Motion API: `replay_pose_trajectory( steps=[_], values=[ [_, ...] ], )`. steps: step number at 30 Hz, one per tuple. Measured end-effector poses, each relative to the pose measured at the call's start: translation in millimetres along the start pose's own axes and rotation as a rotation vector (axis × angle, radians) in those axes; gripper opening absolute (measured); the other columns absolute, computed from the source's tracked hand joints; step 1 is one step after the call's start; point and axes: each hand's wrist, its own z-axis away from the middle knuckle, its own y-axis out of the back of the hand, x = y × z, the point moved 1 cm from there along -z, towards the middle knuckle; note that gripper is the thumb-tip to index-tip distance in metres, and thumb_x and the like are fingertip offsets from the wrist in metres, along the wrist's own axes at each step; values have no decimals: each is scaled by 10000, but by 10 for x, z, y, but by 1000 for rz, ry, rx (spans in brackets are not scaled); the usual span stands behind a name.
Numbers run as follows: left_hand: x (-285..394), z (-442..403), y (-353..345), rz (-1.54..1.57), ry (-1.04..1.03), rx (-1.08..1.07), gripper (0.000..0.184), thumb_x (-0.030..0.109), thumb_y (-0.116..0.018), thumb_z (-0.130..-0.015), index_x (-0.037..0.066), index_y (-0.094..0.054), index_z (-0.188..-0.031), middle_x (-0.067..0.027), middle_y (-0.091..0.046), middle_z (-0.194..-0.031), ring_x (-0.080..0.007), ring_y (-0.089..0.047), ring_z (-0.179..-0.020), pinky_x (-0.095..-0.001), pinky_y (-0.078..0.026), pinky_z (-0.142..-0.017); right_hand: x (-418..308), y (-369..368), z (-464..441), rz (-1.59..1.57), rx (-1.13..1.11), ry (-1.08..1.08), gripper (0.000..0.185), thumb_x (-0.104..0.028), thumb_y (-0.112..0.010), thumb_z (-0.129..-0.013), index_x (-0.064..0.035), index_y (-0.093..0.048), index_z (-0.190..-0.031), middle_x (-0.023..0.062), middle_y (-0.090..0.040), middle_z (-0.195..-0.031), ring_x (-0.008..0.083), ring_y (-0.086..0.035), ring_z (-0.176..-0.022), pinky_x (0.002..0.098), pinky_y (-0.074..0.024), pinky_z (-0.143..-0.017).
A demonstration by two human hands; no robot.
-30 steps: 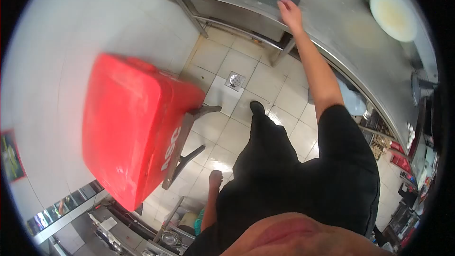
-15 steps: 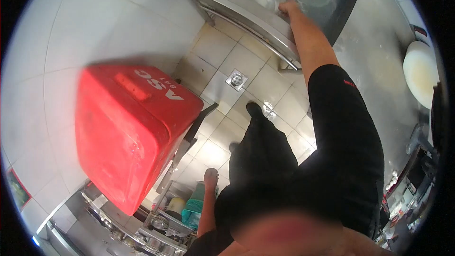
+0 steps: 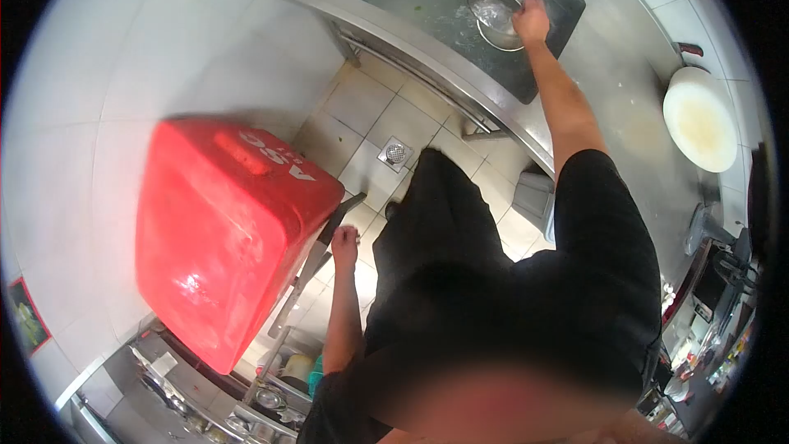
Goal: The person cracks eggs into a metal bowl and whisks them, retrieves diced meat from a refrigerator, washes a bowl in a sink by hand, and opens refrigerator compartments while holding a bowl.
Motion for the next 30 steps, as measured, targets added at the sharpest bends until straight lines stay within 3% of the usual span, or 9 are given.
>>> replay_pose_trajectory(
  steps=[4,6,8,10,14,21,24,27,30],
  values=[
    [1271,-658,-408,34,-306,-98,80,125,-582,-908,50,-556,-899,-27,-591,-830,-107,-575,-751,-256,-500,-667,-134,-2,-387,-188,16,-9,208,-207,-632,-731,-54,-579,-861,183,-641,-918,386,-609,-914,454,-496,-761],
    [2050,-981,-749,186,-119,-89,75,114,-578,-907,40,-564,-915,-35,-595,-835,-112,-562,-746,-255,-484,-660,-283,-103,-606,-254,-20,-175,210,-203,-615,-739,-58,-603,-890,186,-656,-874,381,-620,-891,444,-498,-751],
    [2773,-1387,-1129,141,-345,-153,87,113,-575,-908,30,-573,-933,-42,-601,-852,-114,-556,-743,-253,-478,-647,-166,-580,-724,-390,-103,-143,227,-214,-613,-738,-68,-626,-912,178,-665,-876,366,-633,-868,428,-500,-748],
    [3382,-1806,-1586,29,-288,-152,149,189,-582,-919,51,-567,-974,-30,-586,-845,-134,-567,-785,-288,-476,-680,-91,-862,-643,-499,-218,-152,252,-229,-628,-739,-79,-649,-941,163,-672,-890,335,-646,-852,407,-500,-750],
    [4120,-2609,-2601,208,-309,-309,159,167,-590,-910,41,-546,-995,-49,-593,-907,-141,-574,-750,-287,-508,-692,-412,-929,-454,-648,-427,-246,251,-232,-663,-768,-80,-663,-967,135,-677,-904,279,-655,-834,384,-499,-746],
    [4218,-3330,-3305,236,-154,-167,161,56,-654,-839,21,-544,-952,-57,-587,-802,-111,-582,-664,-280,-519,-512,-356,-1217,-455,-771,-527,-311,260,-233,-671,-789,-48,-649,-971,142,-673,-894,300,-654,-836,394,-505,-756],
    [4215,-3540,-3373,-170,-164,-268,143,58,-652,-820,-31,-574,-899,-101,-611,-786,-169,-632,-690,-296,-566,-548,-362,-1226,-424,-622,-379,-236,278,-208,-654,-800,-49,-640,-1028,153,-672,-893,314,-656,-821,411,-508,-757],
    [4310,-3550,-3497,-340,-116,-273,103,21,-605,-823,-64,-591,-879,-128,-630,-774,-202,-658,-738,-312,-587,-579,-478,-997,-535,-507,214,48,300,-181,-632,-816,-61,-626,-1092,166,-667,-956,304,-657,-862,409,-507,-796],
    [4011,-3878,-3610,-381,-22,-259,119,-6,-559,-819,-70,-584,-917,-150,-642,-848,-228,-667,-781,-332,-598,-590,-586,-1270,-354,-800,-410,-317,309,-168,-619,-837,-45,-611,-1120,172,-651,-1046,286,-646,-940,385,-493,-863]
  ],
)
